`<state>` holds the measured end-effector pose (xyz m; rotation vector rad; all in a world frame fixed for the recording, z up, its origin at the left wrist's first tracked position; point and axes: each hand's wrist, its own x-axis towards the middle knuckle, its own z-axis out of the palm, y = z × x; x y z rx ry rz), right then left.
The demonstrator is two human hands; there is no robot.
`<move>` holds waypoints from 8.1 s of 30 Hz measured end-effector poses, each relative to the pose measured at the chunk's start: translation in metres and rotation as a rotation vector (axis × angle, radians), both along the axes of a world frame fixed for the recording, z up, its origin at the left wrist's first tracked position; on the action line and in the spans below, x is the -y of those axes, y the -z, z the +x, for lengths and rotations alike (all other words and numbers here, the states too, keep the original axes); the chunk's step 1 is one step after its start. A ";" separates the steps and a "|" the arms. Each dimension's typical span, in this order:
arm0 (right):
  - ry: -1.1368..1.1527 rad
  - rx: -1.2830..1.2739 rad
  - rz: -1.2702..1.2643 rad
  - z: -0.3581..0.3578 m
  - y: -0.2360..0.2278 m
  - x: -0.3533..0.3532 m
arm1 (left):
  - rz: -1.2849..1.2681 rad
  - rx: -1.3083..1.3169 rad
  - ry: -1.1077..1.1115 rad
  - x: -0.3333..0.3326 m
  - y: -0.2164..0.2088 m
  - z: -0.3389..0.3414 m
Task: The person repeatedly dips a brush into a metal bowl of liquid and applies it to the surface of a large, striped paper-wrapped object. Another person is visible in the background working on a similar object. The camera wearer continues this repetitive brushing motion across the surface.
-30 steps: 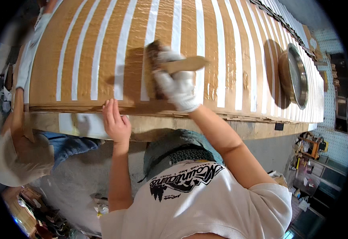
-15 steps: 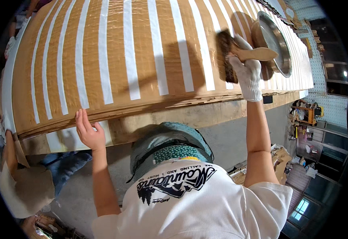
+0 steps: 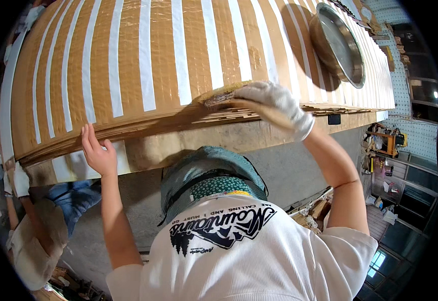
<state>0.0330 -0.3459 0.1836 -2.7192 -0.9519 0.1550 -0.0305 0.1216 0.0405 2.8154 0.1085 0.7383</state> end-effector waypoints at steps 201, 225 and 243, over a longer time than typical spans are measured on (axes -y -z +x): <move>0.735 -0.220 0.715 0.313 0.029 -0.270 | -0.017 0.026 0.032 -0.012 0.002 0.005; 0.520 -0.209 1.320 0.258 0.033 -0.206 | -0.023 0.195 -0.039 -0.007 -0.005 0.010; 0.618 -0.197 1.162 0.215 0.029 -0.292 | -0.035 0.223 -0.117 -0.003 0.012 0.008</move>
